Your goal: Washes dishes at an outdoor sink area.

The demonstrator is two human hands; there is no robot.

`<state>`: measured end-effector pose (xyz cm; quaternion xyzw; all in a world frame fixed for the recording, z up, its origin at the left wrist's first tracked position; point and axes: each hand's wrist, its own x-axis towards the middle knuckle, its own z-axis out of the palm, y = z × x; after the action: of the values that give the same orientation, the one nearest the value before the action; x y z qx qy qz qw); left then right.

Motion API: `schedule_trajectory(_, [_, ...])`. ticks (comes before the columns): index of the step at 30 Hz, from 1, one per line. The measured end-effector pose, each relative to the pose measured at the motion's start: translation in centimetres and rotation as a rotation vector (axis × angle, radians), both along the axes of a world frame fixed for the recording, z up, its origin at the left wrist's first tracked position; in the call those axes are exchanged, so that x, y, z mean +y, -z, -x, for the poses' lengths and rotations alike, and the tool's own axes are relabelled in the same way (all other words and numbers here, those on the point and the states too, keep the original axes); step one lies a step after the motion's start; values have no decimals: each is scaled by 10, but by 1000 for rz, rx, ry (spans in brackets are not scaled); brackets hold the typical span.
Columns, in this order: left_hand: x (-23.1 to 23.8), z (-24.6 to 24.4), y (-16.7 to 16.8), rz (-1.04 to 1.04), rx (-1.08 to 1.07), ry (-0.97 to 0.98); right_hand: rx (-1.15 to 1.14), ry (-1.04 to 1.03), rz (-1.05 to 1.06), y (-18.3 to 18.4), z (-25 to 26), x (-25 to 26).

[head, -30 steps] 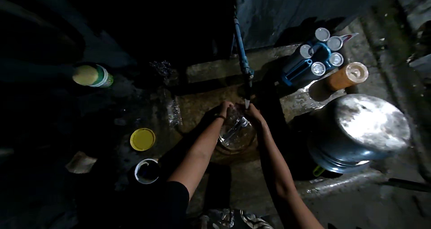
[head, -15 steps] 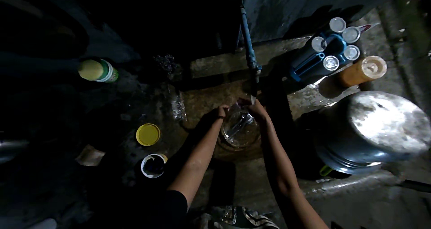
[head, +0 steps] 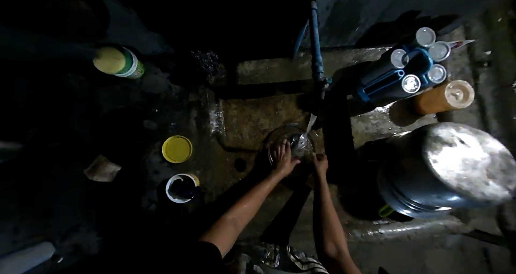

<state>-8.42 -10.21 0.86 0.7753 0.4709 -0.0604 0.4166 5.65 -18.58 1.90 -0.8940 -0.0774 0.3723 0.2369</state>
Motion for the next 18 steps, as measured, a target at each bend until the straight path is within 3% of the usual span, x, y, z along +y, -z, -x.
schedule_trajectory(6, [17,-24,-7,158,43,7,153,112,-48,7,-5,-6])
schedule_trajectory(12, [53,32,1,50,50,-528,292,382,-428,10,13,-12])
schedule_trajectory(14, [59,42,5,102,60,-631,242,362,-483,8,17,-6])
schedule_trajectory(18, [55,40,13,202,38,-665,34,102,-480,-21,29,5])
